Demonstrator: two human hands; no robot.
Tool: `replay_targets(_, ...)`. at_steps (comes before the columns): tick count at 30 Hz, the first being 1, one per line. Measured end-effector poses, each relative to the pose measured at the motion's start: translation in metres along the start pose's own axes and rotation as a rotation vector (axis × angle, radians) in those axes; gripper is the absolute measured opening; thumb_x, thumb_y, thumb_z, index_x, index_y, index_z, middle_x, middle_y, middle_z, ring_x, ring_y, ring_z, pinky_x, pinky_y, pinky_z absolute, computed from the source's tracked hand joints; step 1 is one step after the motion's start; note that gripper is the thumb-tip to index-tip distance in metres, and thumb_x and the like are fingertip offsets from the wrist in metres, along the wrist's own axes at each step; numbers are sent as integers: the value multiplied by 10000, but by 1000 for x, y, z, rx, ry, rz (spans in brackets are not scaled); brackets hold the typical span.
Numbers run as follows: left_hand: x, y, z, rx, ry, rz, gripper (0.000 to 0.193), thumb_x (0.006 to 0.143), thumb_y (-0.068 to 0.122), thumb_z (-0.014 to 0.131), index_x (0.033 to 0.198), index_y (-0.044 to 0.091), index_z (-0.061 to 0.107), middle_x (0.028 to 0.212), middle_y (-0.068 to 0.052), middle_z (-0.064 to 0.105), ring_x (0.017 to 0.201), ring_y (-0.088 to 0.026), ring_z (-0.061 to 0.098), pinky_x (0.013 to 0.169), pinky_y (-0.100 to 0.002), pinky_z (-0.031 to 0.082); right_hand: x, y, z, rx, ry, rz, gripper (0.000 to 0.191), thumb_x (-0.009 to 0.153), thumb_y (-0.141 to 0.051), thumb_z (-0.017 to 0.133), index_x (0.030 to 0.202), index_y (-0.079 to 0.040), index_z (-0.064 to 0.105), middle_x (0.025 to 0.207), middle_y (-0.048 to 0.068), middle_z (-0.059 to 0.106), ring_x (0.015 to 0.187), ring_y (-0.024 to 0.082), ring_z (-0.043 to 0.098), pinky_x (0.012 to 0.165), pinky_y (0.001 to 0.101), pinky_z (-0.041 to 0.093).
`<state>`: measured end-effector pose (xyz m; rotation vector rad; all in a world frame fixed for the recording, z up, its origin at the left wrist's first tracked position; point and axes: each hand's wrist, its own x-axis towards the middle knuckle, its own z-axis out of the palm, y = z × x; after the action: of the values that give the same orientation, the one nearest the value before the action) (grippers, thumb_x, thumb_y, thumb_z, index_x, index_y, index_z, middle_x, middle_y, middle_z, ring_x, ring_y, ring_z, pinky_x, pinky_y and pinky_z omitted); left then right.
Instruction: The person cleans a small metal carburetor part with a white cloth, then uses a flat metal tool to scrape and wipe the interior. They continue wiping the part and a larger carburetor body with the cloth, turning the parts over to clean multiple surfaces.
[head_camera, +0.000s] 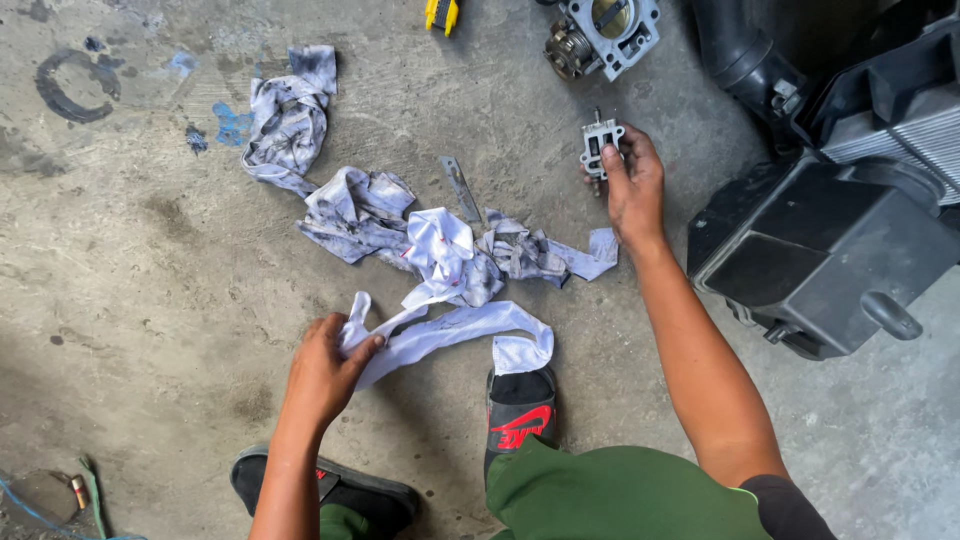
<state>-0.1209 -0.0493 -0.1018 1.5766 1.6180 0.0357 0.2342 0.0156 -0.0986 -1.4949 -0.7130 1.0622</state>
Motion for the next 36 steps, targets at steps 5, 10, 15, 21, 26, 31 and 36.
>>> replay_targets(5, 0, 2, -3, 123, -217, -240, 662, 775, 476, 805, 1252, 55, 622, 1025, -222, 731, 966, -399, 727, 823, -500, 553, 17, 3, -7, -213, 154, -96, 259, 1013, -54, 709, 1218, 80, 626, 1058, 94, 732, 926, 109, 682, 840, 235, 547)
replay_targets(10, -3, 0, -4, 198, -379, -311, 649, 759, 484, 803, 1263, 107, 640, 1065, -202, 751, 1032, -375, 728, 866, -478, 550, 26, 6, -10, -176, 227, -54, 238, 987, -52, 739, 1164, 85, 657, 1015, 90, 729, 880, 99, 680, 801, 235, 551)
replay_targets(15, -7, -12, -1, 211, -507, -231, 461, 798, 451, 778, 1104, 107, 756, 1033, -133, 774, 1008, -353, 733, 866, -446, 554, 27, 8, -13, -325, 282, -46, 186, 973, -62, 748, 1098, 69, 709, 959, 80, 741, 820, 87, 672, 759, 230, 551)
replay_targets(21, -14, 1, -5, -130, -251, 518, 354, 845, 283, 767, 1070, 15, 715, 1049, -140, 725, 916, -365, 632, 760, -412, 522, 30, 16, -19, -511, 347, -109, 205, 965, -79, 797, 1087, 77, 743, 938, 84, 689, 784, 96, 568, 723, 243, 514)
replay_targets(26, -15, 23, -6, -253, -521, -180, 261, 830, 246, 784, 971, 41, 706, 738, -72, 683, 674, -149, 589, 628, -307, 497, 5, 16, -20, -469, 342, -308, 221, 1024, -77, 691, 1204, 42, 641, 1086, 74, 635, 896, 107, 619, 766, 278, 559)
replay_targets(31, -20, 38, 20, -1036, -354, -133, 201, 845, 138, 733, 966, 33, 613, 800, -25, 619, 715, -117, 559, 618, -283, 478, -100, 29, 22, -438, -630, -227, 626, 831, -184, 776, 1389, -21, 544, 1352, 180, 617, 1188, 292, 635, 977, 393, 554)
replay_targets(36, -10, 7, -11, -2155, -294, 254, 230, 1073, 218, 605, 1234, 70, 535, 950, -47, 637, 818, -145, 615, 714, -259, 505, -158, 41, 49, -410, -1139, -206, 384, 952, -326, 827, 1203, -71, 688, 1100, 71, 686, 1058, 266, 684, 942, 390, 540)
